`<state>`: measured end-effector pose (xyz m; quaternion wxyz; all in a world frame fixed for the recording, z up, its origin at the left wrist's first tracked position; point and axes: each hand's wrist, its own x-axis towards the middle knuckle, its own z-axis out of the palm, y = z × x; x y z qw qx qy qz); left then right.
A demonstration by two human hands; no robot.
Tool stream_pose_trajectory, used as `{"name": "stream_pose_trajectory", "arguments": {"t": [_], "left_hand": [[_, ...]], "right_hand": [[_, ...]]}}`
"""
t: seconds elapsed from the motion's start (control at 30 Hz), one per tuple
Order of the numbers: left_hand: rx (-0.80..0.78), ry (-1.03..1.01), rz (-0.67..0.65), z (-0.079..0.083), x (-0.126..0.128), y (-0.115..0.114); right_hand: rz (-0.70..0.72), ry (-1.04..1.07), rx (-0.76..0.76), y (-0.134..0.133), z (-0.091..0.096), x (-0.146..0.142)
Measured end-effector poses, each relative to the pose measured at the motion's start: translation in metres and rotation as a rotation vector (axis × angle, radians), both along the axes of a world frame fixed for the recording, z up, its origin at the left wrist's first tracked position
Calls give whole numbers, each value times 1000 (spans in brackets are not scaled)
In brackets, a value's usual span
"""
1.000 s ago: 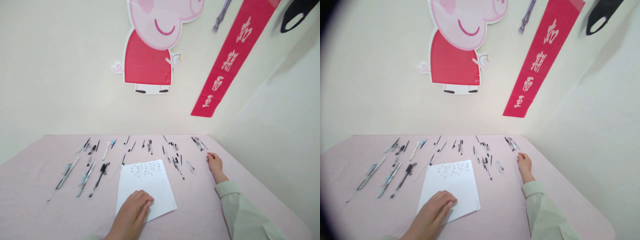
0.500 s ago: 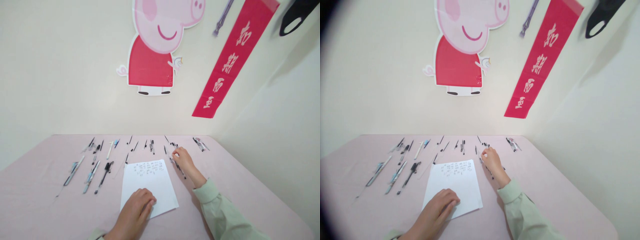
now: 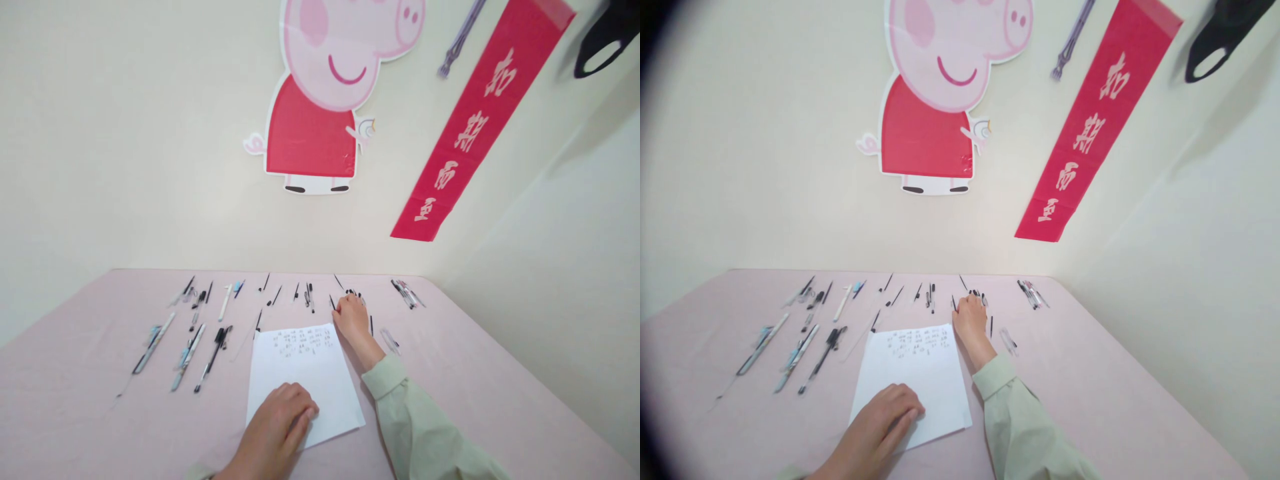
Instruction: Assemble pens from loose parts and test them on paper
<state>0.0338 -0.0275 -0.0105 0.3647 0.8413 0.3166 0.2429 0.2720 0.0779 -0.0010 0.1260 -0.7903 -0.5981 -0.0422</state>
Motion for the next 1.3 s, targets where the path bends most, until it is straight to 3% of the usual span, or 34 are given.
{"name": "stream_pose_trajectory", "arguments": {"t": [0.2, 0.37, 0.43, 0.5, 0.6, 0.7, 0.8, 0.9, 1.0, 1.1, 1.3], "left_hand": [[-7, 24, -19, -2, 0, 0], [-111, -79, 1, -2, -1, 1], [-252, -196, 73, -2, -2, 6], [-455, -333, 222, -3, -3, 14], [-711, -548, 440, -5, -5, 27], [-808, -628, 424, -7, -7, 34], [-800, -617, 407, -7, -9, 34], [-810, -624, 461, -3, -9, 32], [-820, -605, 460, 0, -8, 31], [-810, -571, 449, 2, -7, 31], [-777, -519, 464, 5, -7, 31]], "right_hand": [[-34, 27, 49, 0, -10, -5], [-26, 87, 145, -4, 3, -6], [56, 192, 255, -14, 14, -13], [256, 369, 347, -31, 23, -28], [548, 538, 292, -63, 27, -61], [663, 560, 176, -87, 22, -90], [695, 531, 103, -90, 19, -94], [567, 439, 106, -74, 23, -68], [230, 241, 113, -55, 25, -25], [4, 66, 9, -39, 22, 12], [-70, 16, -51, -12, 17, 34]]}}
